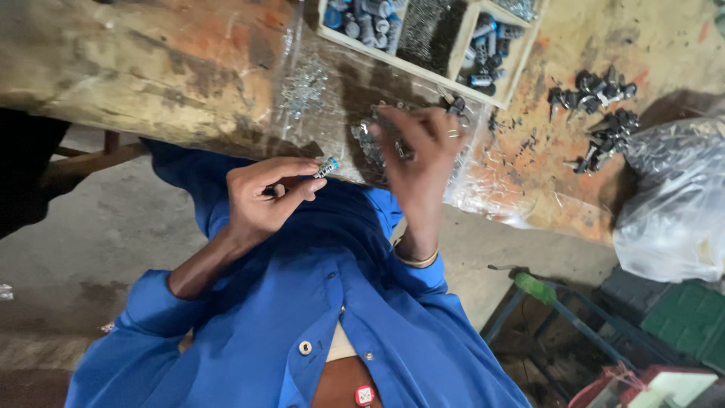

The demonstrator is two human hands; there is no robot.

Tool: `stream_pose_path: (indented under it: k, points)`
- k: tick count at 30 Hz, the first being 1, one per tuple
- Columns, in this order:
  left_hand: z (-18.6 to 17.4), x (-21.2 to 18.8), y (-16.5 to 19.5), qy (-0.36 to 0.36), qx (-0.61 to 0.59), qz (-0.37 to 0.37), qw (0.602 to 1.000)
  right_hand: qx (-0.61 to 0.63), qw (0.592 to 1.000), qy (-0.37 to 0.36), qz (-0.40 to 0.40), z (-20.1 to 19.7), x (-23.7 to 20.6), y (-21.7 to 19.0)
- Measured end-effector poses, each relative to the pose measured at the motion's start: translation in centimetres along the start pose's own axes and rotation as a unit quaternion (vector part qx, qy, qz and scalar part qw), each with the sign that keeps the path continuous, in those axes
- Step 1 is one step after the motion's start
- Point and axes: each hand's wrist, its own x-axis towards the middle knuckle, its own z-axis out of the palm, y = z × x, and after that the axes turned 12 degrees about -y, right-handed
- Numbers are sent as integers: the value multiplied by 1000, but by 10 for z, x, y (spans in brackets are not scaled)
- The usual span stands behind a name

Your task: The person sits at a workbench assembling small hardware components by hand. They pick small parts from a compartment box and from the bench, fit them together into a cylindrical assembly, and place completed assemblies back on the bench, repeating the cycle.

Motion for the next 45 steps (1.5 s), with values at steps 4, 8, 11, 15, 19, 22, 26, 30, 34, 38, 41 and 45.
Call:
stream_pose_path:
  k: [4, 8, 11, 15, 19, 22, 26, 30, 34, 38, 41, 45]
  points:
    - [-15, -11, 4, 41, -16, -20, 999, -31, 996, -51, -61, 10, 1, -38]
    - [-23, -16, 3, 61, -43, -48, 996, -76, 992, -54, -85, 14, 3, -51]
    - [-21, -17, 1, 68, -46, -52, 995, -60, 994, -64, -67, 10, -1, -48]
    - [-18, -16, -2, 67, -73, -59, 993, -56, 993, -81, -72, 7, -10, -44]
    - [-15, -13, -5, 67, -73, -33, 995, -77, 984, -91, -135, 9, -20, -38]
    - [-13, -9, -5, 66, -75, -12, 995, -50, 978, -47, -198, 11, -27, -31]
    - [-11, -5, -4, 62, -34, -8, 997, 38, 971, -96, -214, 17, -31, -28]
    - [-11, -4, -2, 63, -12, -1, 998, 108, 978, -69, -165, 26, -33, -40]
    - [-13, -3, -2, 68, 75, 42, 994, 144, 976, -62, -153, 30, -27, -51]
    - [-14, -3, 0, 62, 82, 53, 993, 195, 974, -58, -105, 32, -21, -56]
    - [-13, -4, 2, 57, 82, 45, 994, 206, 975, -69, -56, 33, -24, -57]
    - [-17, -3, 1, 47, 123, 68, 989, 99, 988, -50, -110, 33, -29, -58]
